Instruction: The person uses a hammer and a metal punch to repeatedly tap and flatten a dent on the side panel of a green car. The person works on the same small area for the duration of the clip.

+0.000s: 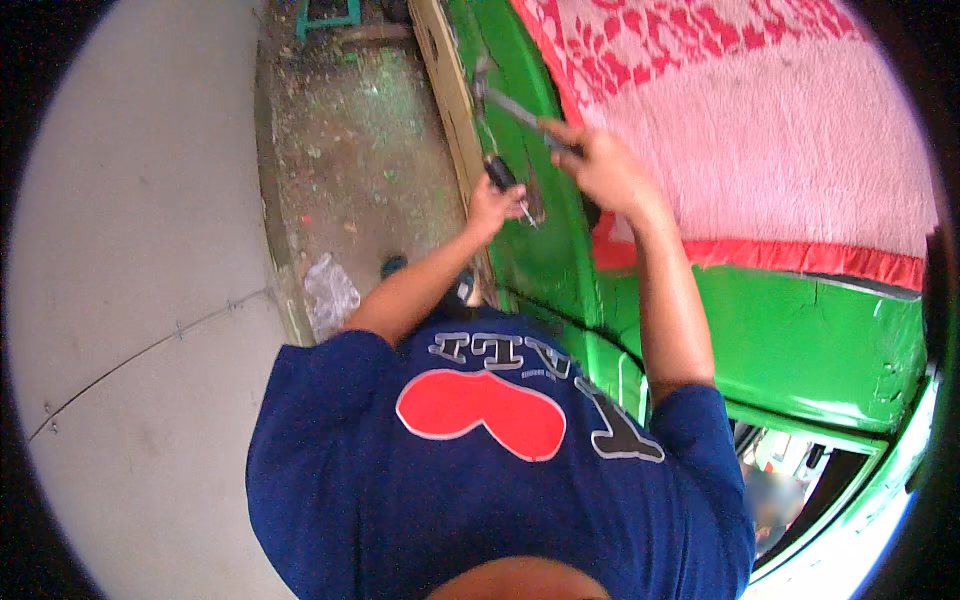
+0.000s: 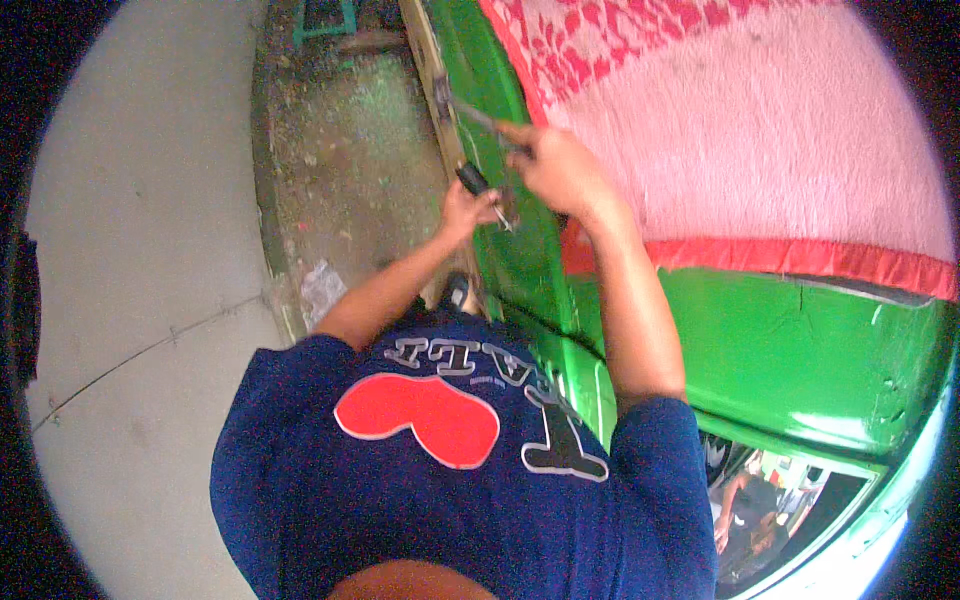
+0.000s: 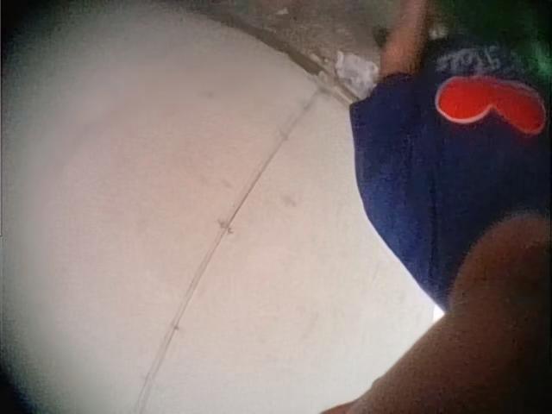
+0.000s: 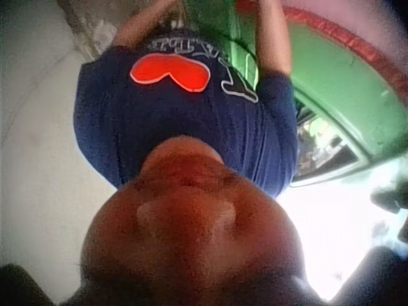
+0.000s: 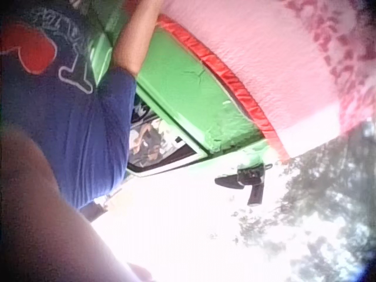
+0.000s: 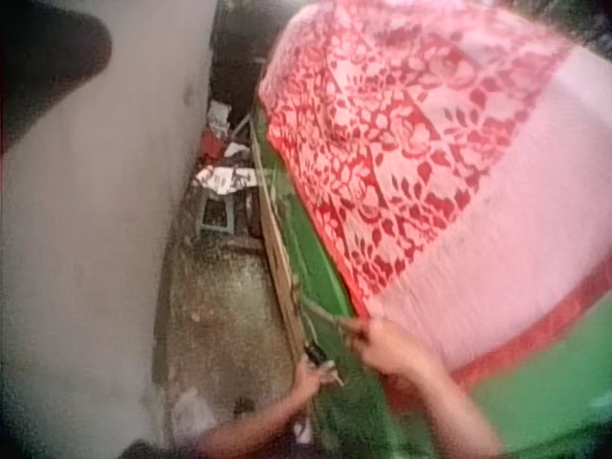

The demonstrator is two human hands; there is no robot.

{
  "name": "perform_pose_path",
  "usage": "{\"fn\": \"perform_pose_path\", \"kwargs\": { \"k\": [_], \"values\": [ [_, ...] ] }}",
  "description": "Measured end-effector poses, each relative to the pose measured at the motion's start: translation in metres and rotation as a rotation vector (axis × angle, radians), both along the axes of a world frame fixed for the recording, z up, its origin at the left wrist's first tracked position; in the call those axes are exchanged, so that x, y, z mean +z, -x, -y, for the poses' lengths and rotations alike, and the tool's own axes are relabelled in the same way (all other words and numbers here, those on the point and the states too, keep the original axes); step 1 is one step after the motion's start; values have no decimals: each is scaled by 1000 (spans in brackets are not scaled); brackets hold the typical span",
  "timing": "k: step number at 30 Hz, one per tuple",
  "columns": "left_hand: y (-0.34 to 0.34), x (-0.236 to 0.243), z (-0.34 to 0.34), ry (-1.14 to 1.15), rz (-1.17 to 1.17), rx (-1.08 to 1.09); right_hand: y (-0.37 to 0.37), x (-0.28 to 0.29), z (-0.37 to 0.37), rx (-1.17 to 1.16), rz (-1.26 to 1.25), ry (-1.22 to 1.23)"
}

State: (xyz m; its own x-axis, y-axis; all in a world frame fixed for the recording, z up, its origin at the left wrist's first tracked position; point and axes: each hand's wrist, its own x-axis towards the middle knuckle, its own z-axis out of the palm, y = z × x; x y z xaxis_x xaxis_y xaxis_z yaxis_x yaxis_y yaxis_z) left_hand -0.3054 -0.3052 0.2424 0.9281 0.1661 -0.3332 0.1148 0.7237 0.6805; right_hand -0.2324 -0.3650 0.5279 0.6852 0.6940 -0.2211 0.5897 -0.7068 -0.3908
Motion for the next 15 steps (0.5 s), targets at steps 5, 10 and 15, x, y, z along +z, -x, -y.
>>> {"fn": "perform_pose_path", "kwargs": {
  "k": [5, 10, 15],
  "values": [
    [-23, -1, -15, -15, 30, 47, -4, -5, 7, -155, -47, -167],
    [-24, 1, -19, -25, 59, 83, 0, -5, 13, -214, -114, -171],
    [-19, 2, -18, -32, 75, 48, 1, -11, 17, -214, -127, -170]
  ]
}}
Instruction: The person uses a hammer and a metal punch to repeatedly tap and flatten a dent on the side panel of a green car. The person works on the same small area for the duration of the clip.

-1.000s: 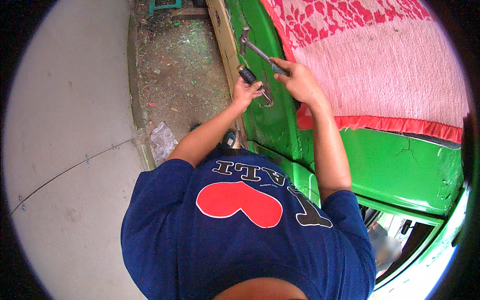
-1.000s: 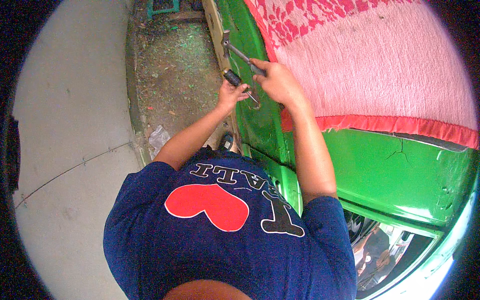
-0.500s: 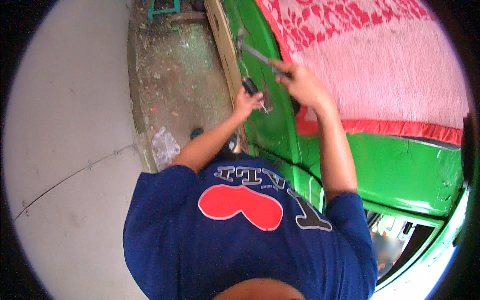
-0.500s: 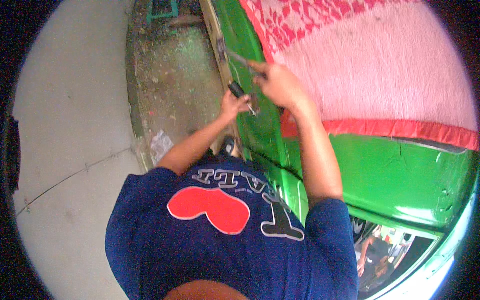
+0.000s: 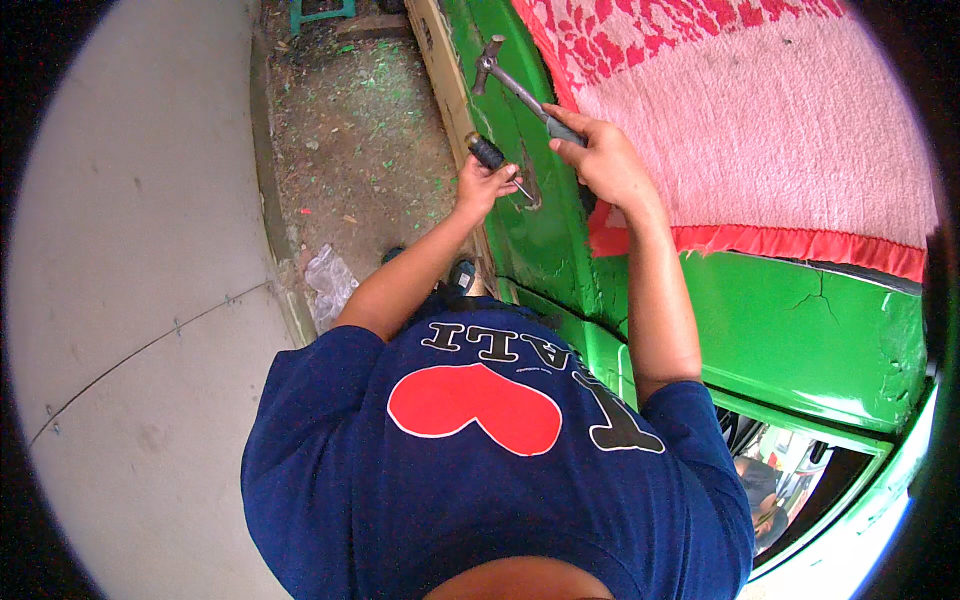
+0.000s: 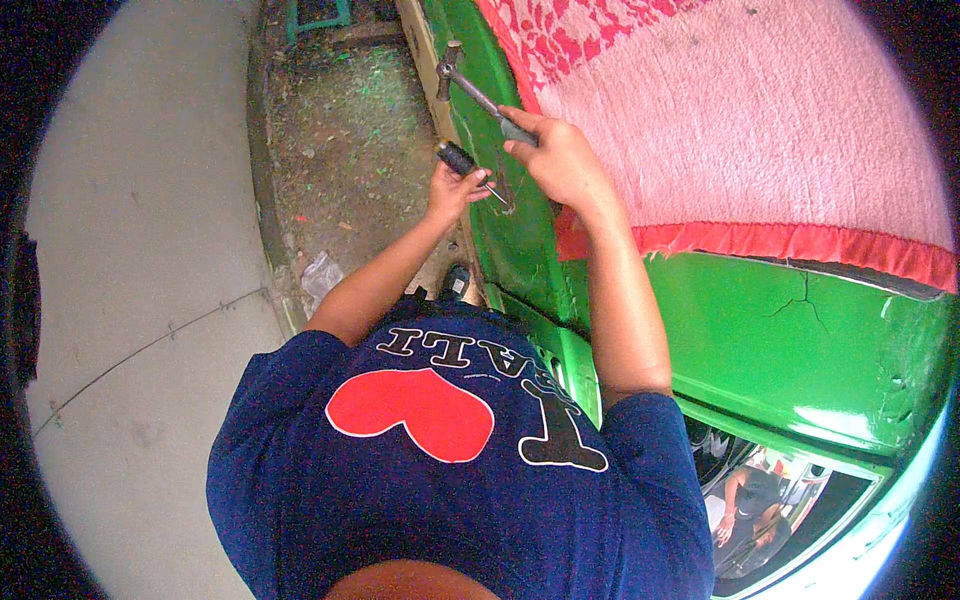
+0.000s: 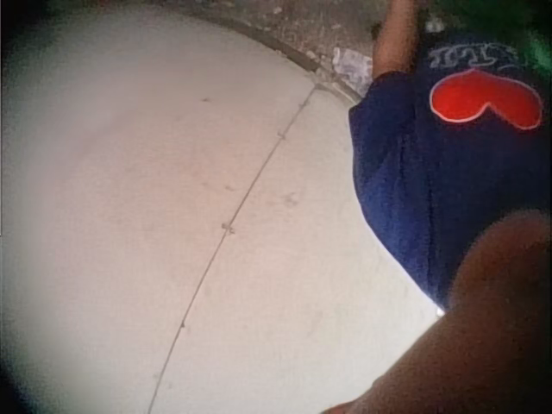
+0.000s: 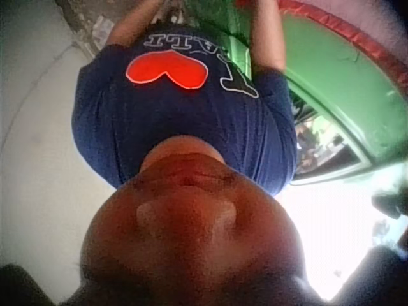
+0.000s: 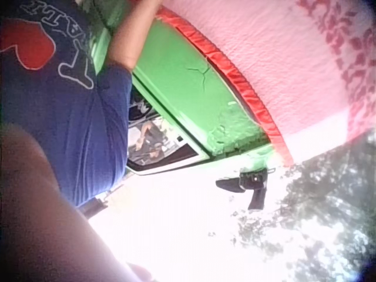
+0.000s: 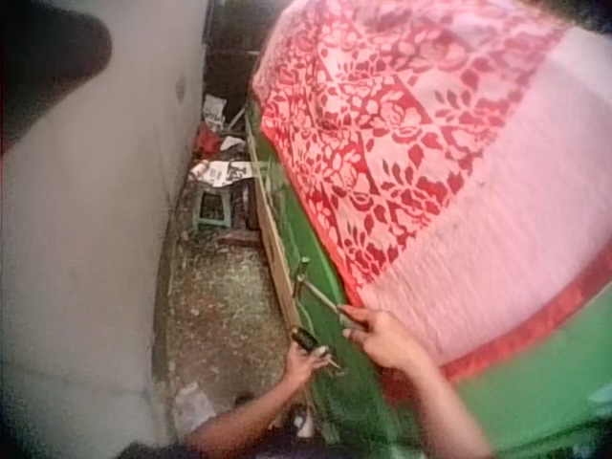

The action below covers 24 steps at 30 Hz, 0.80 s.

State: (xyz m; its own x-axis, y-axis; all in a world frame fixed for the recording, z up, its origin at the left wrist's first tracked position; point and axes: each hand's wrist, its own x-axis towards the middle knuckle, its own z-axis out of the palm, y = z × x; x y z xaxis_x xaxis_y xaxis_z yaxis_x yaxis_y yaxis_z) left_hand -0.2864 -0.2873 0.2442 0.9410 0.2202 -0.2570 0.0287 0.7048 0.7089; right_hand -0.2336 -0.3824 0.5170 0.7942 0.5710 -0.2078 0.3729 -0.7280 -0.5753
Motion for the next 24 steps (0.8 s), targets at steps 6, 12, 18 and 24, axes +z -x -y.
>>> {"fn": "perform_pose_path", "kwargs": {
  "k": [6, 12, 18, 24],
  "values": [
    [5, 5, -1, 50, -28, 29, 1, 0, 0, -2, -16, -8],
    [4, 10, -2, 54, -19, 10, 0, 1, -2, 15, -19, -4],
    [1, 13, 0, 47, -4, -8, -5, -8, -8, 114, 39, 56],
    [-2, 11, 0, 22, -1, -5, -3, -4, -32, 267, 117, -41]
  ]
}}
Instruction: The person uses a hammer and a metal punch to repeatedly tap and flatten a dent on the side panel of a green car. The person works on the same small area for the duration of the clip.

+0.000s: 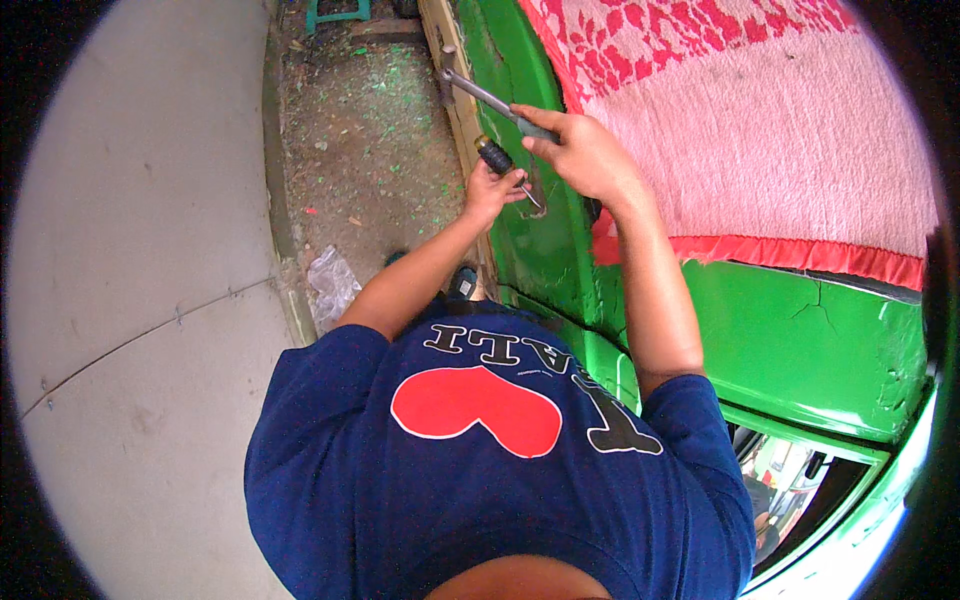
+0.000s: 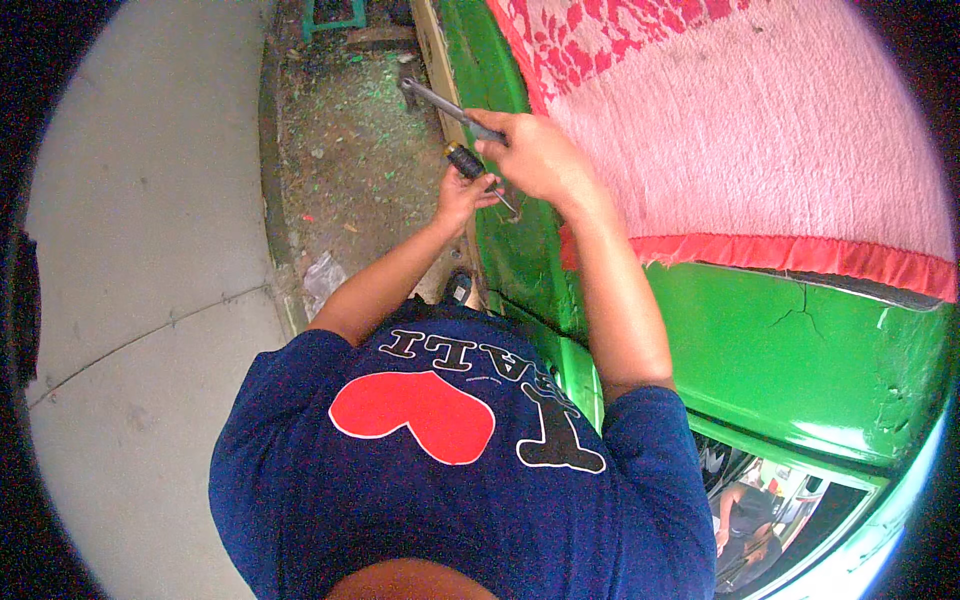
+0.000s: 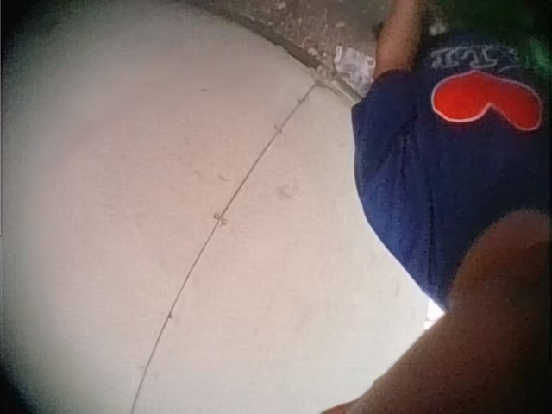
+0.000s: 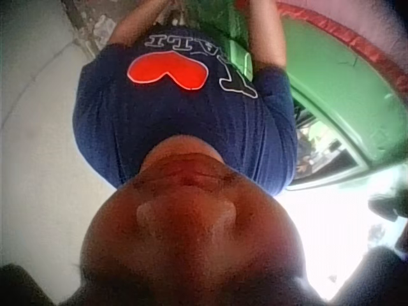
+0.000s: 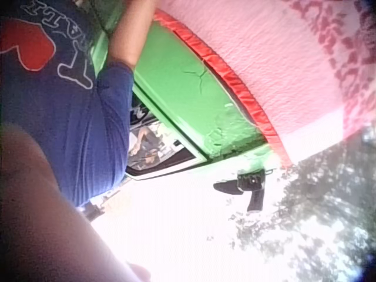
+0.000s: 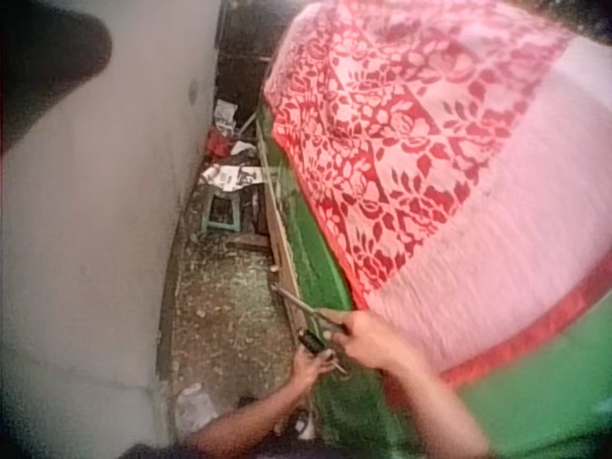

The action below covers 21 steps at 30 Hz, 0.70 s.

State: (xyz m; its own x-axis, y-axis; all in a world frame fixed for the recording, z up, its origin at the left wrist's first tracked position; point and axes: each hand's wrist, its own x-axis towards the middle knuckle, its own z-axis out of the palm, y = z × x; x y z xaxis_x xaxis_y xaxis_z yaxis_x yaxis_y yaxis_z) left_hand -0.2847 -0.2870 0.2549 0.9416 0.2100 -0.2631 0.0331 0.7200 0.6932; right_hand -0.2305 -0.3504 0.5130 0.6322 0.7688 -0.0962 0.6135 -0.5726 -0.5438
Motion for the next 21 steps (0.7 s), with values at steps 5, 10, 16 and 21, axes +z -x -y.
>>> {"fn": "perform_pose_path", "kwargs": {
  "k": [5, 10, 16, 21],
  "values": [
    [-4, 8, 2, 11, 29, 3, 0, 2, -5, 69, -62, 438],
    [-12, -8, 8, 16, 24, -69, 0, -23, 25, -2, 68, 92],
    [-4, -6, 4, -27, -28, -58, 3, 12, 14, -117, 35, 185],
    [0, 0, -1, 40, -42, -23, 2, -2, 25, -67, 81, 143]
  ]
}}
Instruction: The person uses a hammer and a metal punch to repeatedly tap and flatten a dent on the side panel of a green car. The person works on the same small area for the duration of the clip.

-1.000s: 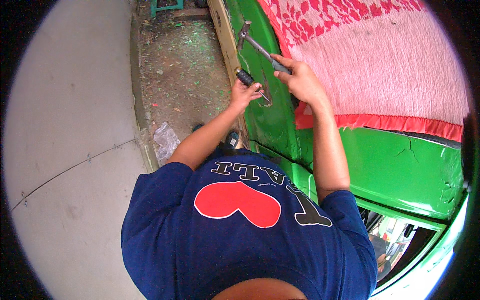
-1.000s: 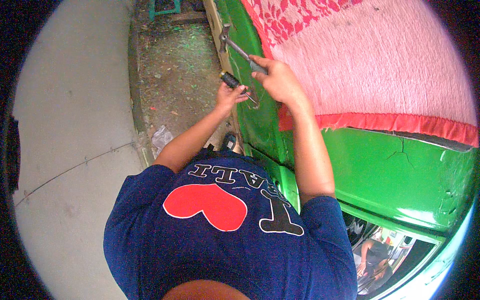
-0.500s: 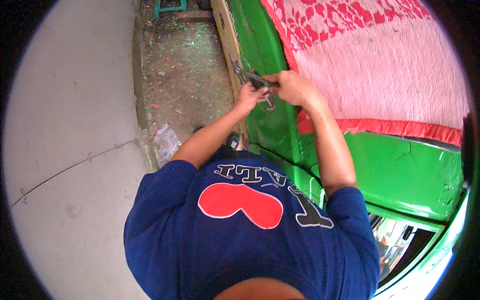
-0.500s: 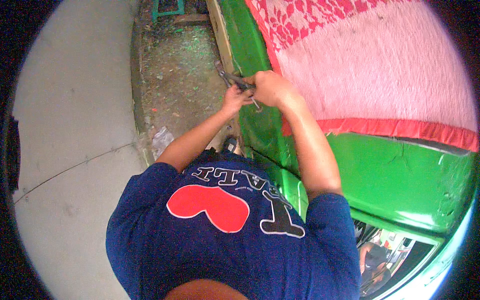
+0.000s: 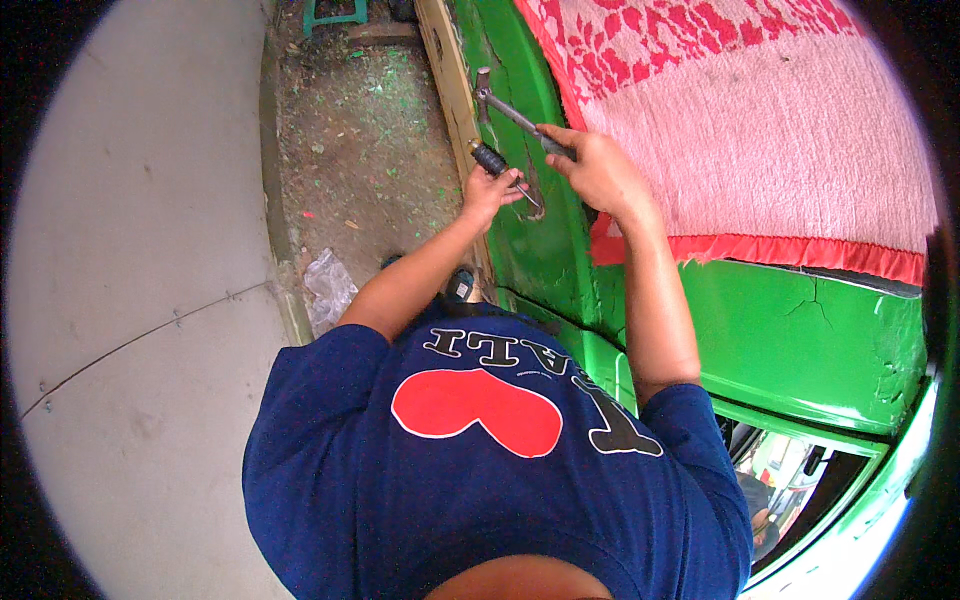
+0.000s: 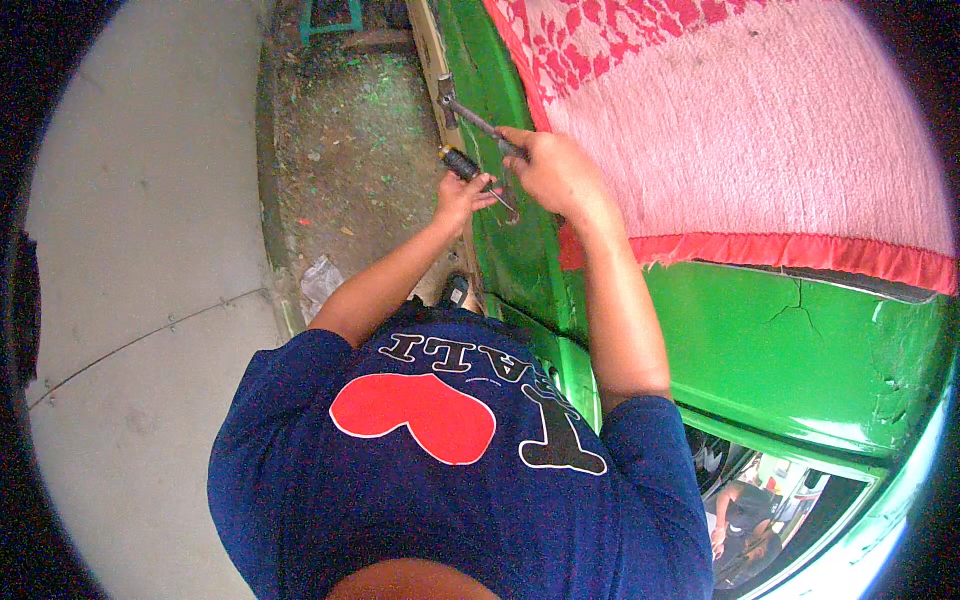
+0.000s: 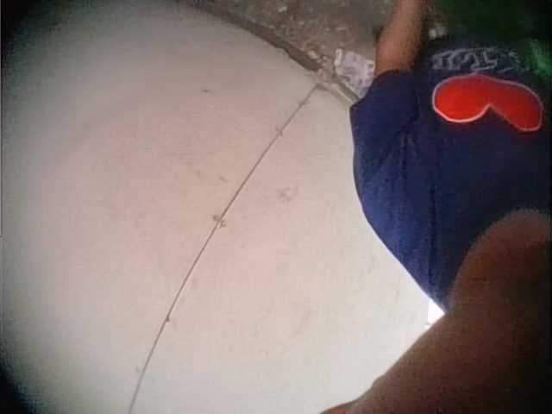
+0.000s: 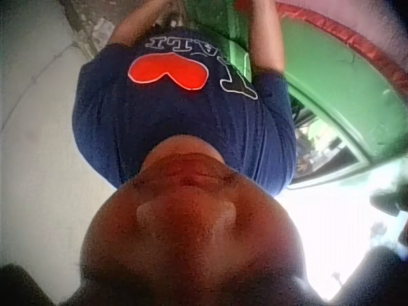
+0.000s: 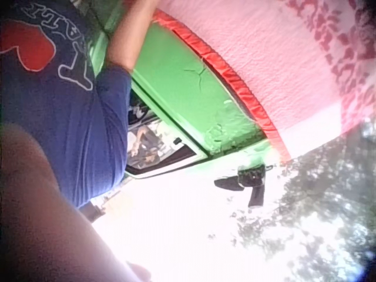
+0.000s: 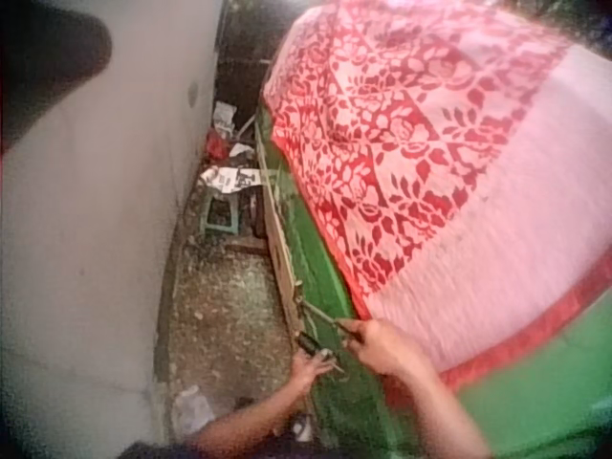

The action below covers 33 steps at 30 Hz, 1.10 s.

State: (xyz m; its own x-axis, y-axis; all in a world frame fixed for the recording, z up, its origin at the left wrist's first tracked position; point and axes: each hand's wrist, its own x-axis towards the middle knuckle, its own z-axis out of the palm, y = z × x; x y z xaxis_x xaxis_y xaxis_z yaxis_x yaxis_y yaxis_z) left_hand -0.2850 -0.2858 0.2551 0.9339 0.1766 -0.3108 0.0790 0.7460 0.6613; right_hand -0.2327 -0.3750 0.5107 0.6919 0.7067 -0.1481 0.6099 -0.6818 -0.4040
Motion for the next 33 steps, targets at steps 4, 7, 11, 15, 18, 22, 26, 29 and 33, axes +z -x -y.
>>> {"fn": "perform_pose_path", "kwargs": {
  "k": [4, 7, 11, 15, 18, 22, 26, 29, 33],
  "values": [
    [-1, -6, 1, -12, 28, 30, 0, -9, 2, -19, -56, -33],
    [-1, -4, -1, -20, 34, 4, 2, -7, 3, -32, -92, -40],
    [-1, 1, -6, -85, -51, -10, 3, -2, 0, -37, -81, -36],
    [1, -1, -5, -121, -39, -3, 1, -5, 3, -21, -70, -59],
    [1, -3, -4, -89, -16, 28, 3, -2, 2, -40, -76, -38],
    [2, -6, -4, -71, -14, 37, 2, -2, 4, -42, -86, -33],
    [5, -10, -9, -71, -35, -19, 4, 2, 1, -74, -136, 25],
    [8, -10, -8, -63, -21, -19, 1, -5, 6, -43, -88, -42],
    [8, -10, -8, -24, -10, -32, 1, -4, 5, -62, -124, -43]
  ]
}}
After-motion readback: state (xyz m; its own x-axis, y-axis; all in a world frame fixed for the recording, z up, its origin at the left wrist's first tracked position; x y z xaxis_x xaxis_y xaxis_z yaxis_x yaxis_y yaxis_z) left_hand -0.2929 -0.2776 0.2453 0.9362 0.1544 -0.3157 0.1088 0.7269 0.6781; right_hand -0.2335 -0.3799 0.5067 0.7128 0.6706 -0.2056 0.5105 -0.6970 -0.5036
